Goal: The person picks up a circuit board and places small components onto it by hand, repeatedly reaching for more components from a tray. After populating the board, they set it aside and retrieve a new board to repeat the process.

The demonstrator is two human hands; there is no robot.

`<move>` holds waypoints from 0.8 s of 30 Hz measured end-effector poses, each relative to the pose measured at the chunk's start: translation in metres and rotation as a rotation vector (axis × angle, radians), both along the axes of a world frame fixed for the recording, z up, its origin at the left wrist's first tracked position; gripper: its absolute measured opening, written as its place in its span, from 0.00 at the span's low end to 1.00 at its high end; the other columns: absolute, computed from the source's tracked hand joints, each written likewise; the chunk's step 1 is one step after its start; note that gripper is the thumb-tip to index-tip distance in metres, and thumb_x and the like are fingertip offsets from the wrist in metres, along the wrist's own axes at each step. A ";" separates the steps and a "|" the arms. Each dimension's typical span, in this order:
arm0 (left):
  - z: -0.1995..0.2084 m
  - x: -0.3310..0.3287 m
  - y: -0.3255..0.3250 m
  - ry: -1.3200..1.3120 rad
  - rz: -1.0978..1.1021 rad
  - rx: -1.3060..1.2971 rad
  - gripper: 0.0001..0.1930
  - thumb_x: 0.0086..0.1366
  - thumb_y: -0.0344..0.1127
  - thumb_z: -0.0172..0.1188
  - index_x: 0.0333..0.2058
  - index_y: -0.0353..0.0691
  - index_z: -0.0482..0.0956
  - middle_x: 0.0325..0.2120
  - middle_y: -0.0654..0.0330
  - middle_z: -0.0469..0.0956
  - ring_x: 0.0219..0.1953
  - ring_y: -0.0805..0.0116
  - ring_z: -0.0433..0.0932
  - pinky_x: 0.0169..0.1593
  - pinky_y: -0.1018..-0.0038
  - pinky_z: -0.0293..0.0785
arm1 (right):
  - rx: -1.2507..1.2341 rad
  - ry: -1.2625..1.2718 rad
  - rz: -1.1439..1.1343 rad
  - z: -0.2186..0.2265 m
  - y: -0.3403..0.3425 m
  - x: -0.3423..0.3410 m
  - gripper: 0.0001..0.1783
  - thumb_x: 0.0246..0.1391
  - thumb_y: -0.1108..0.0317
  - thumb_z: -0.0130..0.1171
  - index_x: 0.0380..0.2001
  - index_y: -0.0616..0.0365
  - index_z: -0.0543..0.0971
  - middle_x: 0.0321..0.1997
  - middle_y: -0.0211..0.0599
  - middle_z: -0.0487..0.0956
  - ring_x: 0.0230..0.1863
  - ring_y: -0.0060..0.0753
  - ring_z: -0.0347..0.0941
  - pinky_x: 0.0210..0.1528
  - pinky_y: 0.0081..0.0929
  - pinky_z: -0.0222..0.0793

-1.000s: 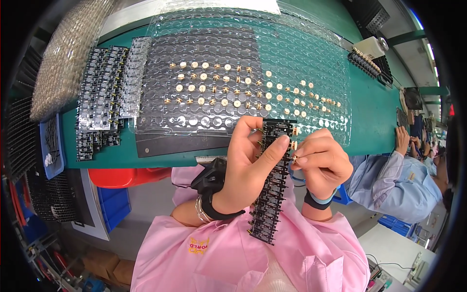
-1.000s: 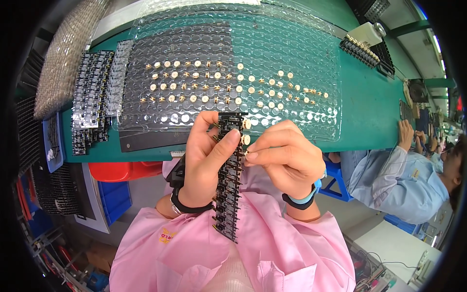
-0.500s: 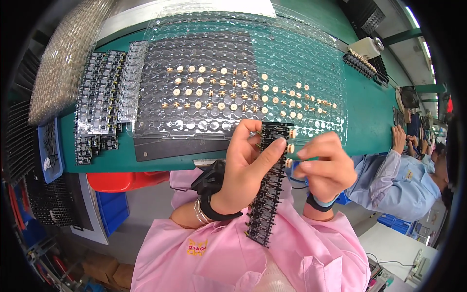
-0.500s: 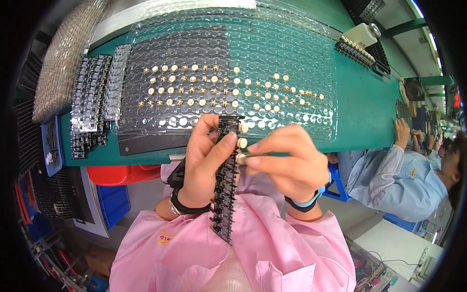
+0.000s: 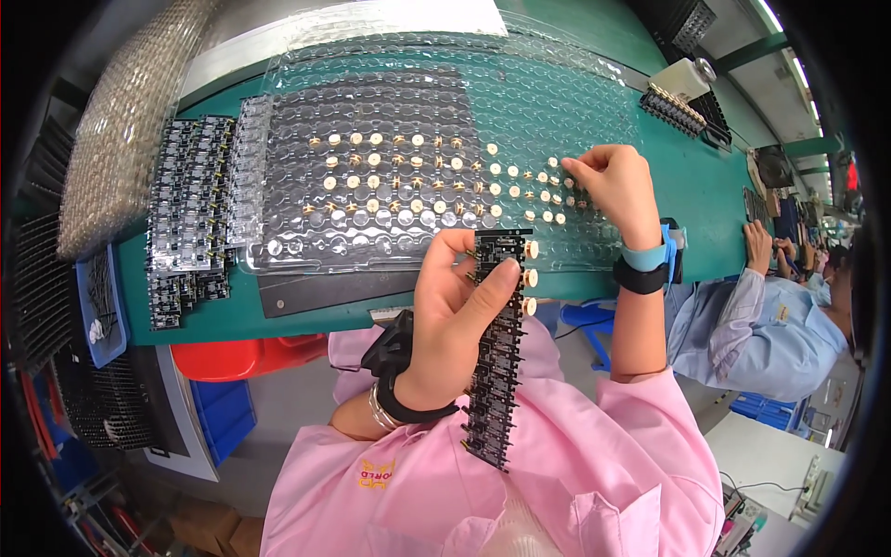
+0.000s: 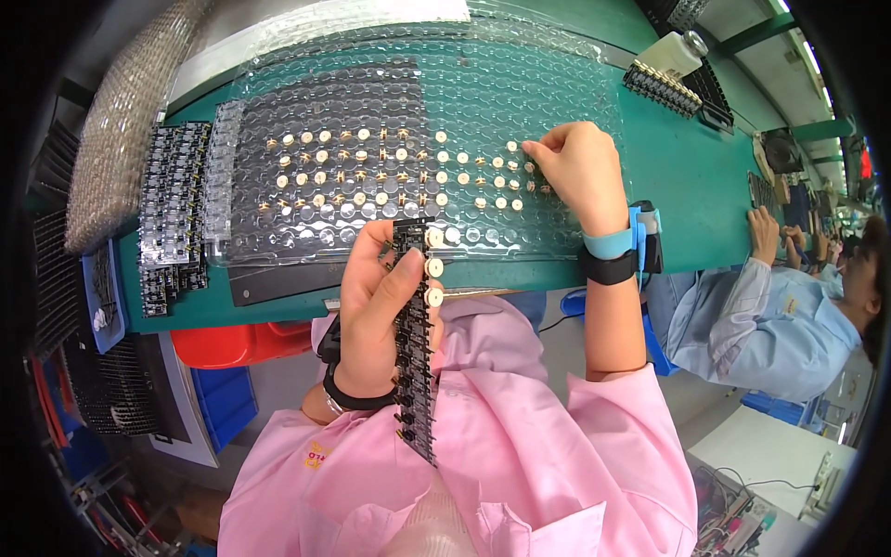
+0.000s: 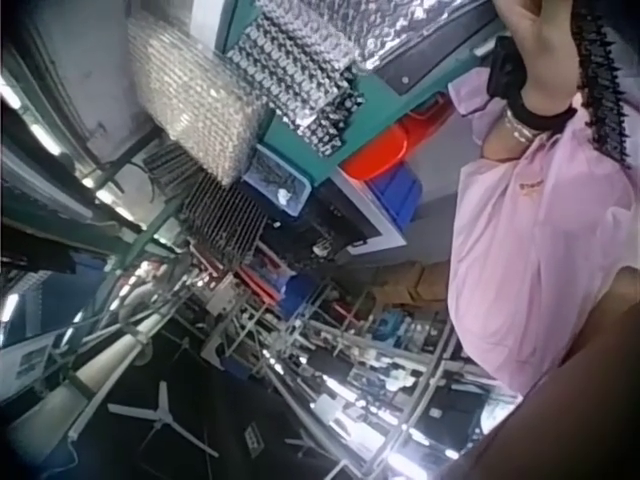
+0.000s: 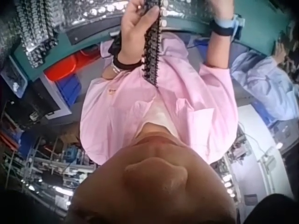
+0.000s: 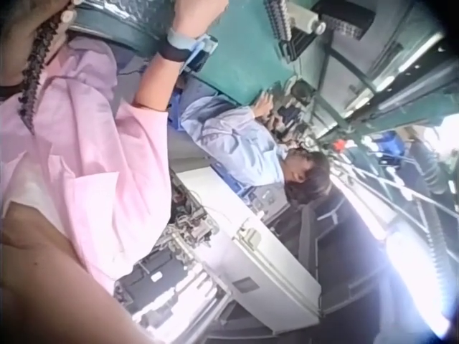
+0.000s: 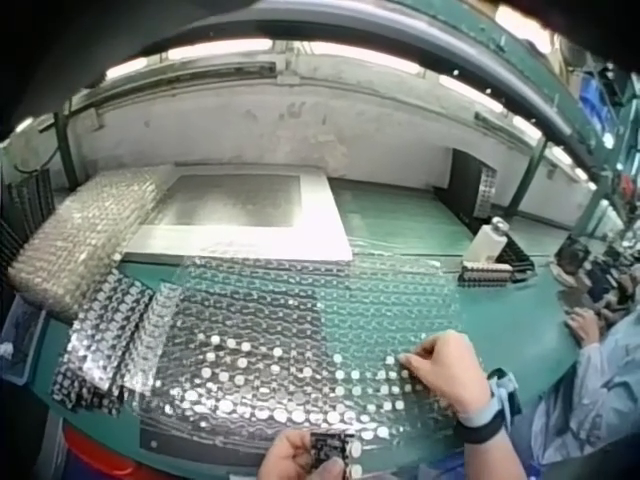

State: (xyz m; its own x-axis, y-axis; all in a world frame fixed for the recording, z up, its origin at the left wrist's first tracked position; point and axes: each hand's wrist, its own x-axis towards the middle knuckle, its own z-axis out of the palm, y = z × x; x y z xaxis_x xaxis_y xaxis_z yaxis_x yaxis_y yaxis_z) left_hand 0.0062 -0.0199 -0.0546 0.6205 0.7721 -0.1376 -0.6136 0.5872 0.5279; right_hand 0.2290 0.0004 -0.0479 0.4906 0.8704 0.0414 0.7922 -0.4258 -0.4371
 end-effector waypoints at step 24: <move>-0.009 0.006 0.000 -0.021 0.036 0.013 0.11 0.60 0.27 0.49 0.39 0.35 0.59 0.31 0.59 0.72 0.28 0.80 0.71 0.30 0.85 0.67 | 0.164 0.045 0.155 0.015 -0.052 -0.026 0.07 0.37 0.69 0.62 0.20 0.61 0.77 0.16 0.29 0.72 0.18 0.16 0.62 0.21 0.18 0.58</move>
